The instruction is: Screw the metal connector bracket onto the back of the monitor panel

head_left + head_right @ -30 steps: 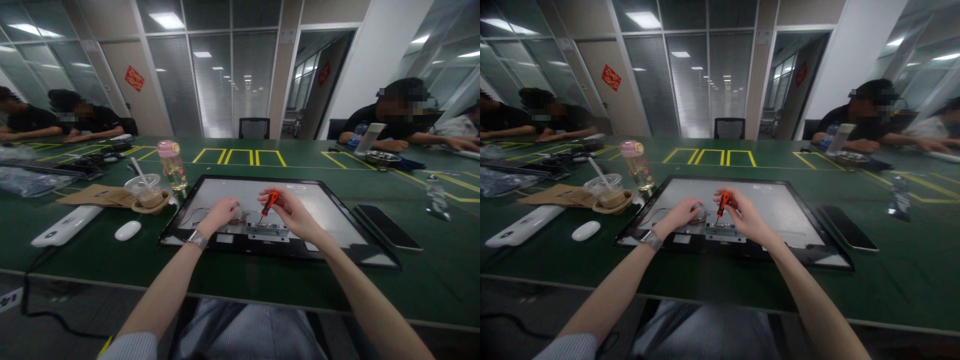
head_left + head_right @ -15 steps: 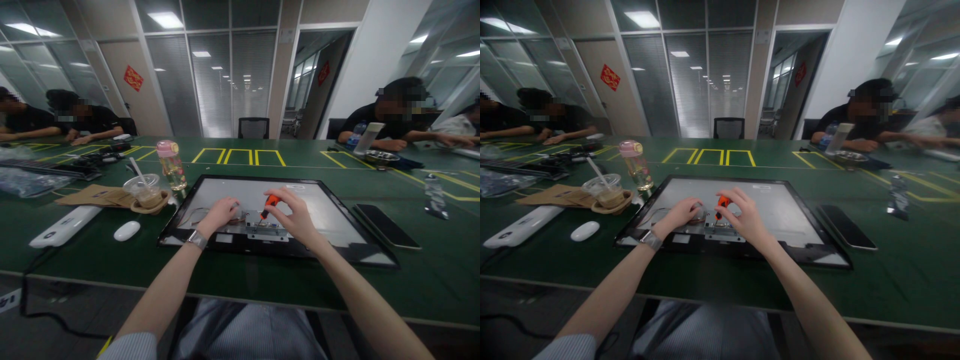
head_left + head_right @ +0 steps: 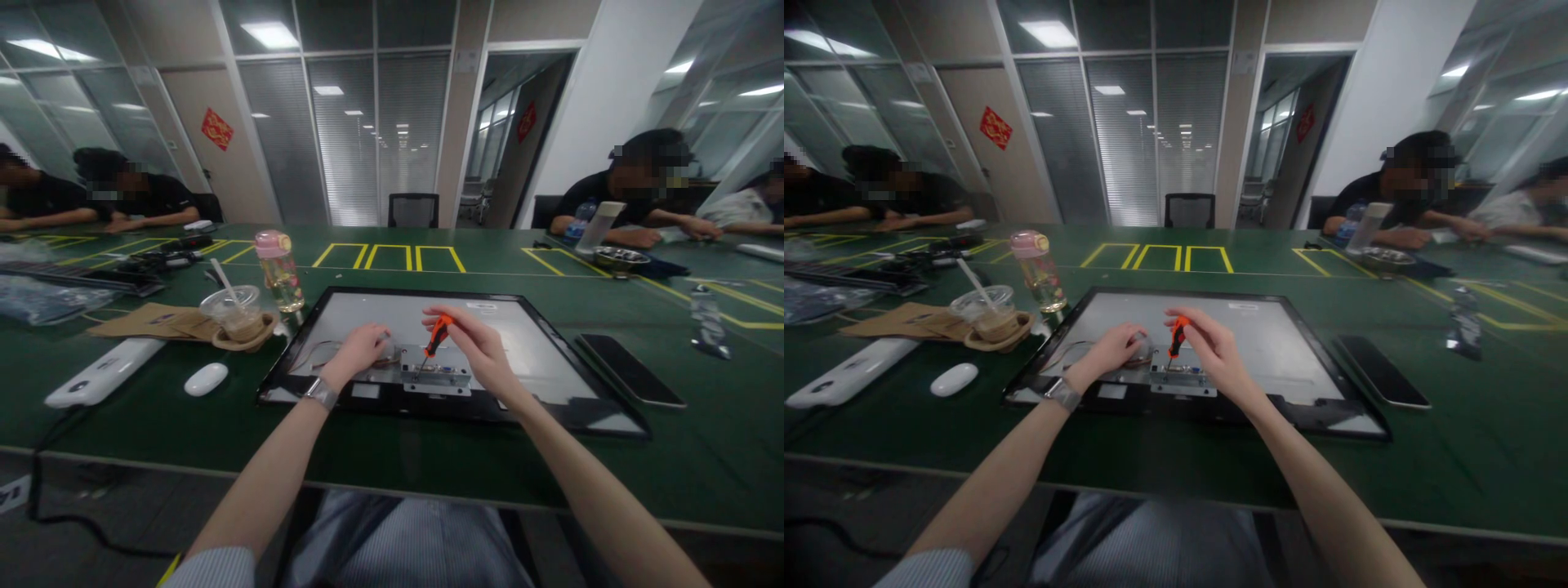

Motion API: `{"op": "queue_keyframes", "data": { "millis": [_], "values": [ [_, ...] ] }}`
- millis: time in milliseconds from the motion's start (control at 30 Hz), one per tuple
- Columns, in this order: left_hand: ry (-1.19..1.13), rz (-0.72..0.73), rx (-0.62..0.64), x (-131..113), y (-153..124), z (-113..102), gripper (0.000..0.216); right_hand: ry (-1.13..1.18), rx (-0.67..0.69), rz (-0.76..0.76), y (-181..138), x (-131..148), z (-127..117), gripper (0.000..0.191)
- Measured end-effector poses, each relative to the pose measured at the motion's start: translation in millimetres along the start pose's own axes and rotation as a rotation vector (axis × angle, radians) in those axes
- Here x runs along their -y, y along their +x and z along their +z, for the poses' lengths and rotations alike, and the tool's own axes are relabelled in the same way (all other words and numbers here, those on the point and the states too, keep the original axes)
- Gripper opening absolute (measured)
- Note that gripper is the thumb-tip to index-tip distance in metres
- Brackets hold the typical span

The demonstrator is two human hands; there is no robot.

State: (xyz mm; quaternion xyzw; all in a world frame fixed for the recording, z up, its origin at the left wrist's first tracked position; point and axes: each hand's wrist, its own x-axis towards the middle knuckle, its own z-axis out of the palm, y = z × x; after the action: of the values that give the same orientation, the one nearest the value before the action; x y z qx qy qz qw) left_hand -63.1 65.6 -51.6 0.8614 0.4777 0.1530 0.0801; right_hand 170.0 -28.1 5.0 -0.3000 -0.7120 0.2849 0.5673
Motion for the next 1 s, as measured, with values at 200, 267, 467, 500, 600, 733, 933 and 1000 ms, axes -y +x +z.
{"op": "queue_keyframes", "data": {
  "millis": [200, 267, 467, 500, 600, 733, 933, 1000],
  "values": [
    [-0.014, 0.004, 0.001, 1.5, 0.3, 0.9, 0.029, 0.019, -0.095, -0.003, 3.0, -2.3, -0.1, 0.014],
    [-0.004, -0.004, 0.006, 0.8, 0.5, 1.0, 0.029, 0.009, -0.153, -0.022, 3.9, -4.2, 1.2, 0.011],
    [-0.003, -0.006, 0.011, -2.4, -0.3, -1.3, 0.029, 0.098, -0.088, 0.042, 1.0, -9.6, 1.3, 0.016],
    [-0.008, -0.003, 0.011, -2.9, -0.7, -1.8, 0.029, 0.116, -0.058, 0.071, 0.6, -10.8, 0.8, 0.020],
    [-0.019, 0.002, 0.001, -3.1, -1.2, -2.1, 0.029, 0.185, -0.016, 0.124, 0.8, -14.0, -0.1, 0.028],
    [-0.014, -0.003, -0.004, -1.6, -0.2, -0.1, 0.029, 0.245, -0.038, 0.089, 3.0, -15.5, 0.7, 0.022],
    [-0.017, -0.002, -0.002, -1.9, -0.6, -0.1, 0.029, 0.279, 0.009, 0.133, 2.0, -13.6, 1.5, 0.022],
    [-0.021, 0.007, -0.001, -1.6, -0.7, -0.1, 0.029, 0.285, 0.028, 0.135, 1.3, -11.9, 2.0, 0.023]
  ]
}}
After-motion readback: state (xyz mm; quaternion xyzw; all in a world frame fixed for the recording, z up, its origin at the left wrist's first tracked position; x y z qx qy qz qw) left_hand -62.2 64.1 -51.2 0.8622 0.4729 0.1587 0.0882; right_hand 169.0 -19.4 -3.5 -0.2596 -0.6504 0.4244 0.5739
